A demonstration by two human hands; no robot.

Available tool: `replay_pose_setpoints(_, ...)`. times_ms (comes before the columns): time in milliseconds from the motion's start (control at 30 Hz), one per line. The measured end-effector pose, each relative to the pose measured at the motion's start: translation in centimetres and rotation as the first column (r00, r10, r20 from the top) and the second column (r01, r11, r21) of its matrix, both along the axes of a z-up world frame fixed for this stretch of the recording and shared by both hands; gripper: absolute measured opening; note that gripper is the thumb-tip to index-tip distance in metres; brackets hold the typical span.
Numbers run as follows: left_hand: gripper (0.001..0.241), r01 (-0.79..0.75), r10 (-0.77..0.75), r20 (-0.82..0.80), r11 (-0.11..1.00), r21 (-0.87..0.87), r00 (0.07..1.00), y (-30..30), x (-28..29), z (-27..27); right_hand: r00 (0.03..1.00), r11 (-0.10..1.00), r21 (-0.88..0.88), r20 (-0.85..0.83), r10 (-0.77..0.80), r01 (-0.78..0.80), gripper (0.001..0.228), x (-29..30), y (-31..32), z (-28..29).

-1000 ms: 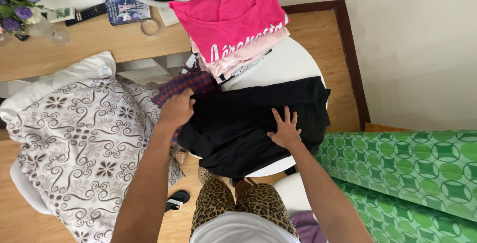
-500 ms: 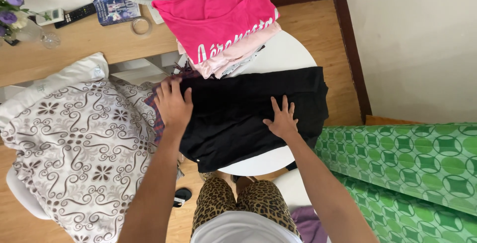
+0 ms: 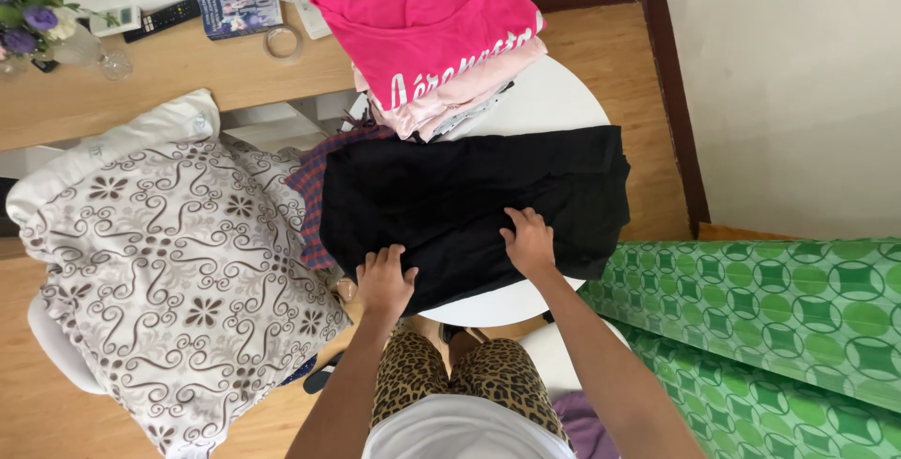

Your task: The person folds a pink t-shirt and a black t-shirt on a white round table. They smooth out the fabric, fold the sleeves and sides, and stack the folded garments on top of a pile of other clothes.

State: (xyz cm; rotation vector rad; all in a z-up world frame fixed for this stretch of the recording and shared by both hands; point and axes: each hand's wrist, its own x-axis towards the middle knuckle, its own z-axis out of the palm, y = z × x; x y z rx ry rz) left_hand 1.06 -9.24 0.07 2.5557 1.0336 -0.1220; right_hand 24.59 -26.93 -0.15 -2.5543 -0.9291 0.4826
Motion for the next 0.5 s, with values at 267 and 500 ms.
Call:
replay_pose_setpoints(267, 0.054, 0.086, -0.106, -0.197, 0.990, -0.108, 0.975, -0.2, 0.6, 0.8, 0.990, 1.000, 0.000, -0.143, -0.021, 0.021, 0.025, 1.4, -1.3, -0.8)
replay_pose_setpoints(500, 0.038, 0.226, -0.279, -0.177, 0.936, -0.270, 0.944, 0.5, -1.7, -3.1, 0.977, 0.994, 0.109, -0.215, 0.006, 0.018, 0.024, 1.6, -2.0, -0.2)
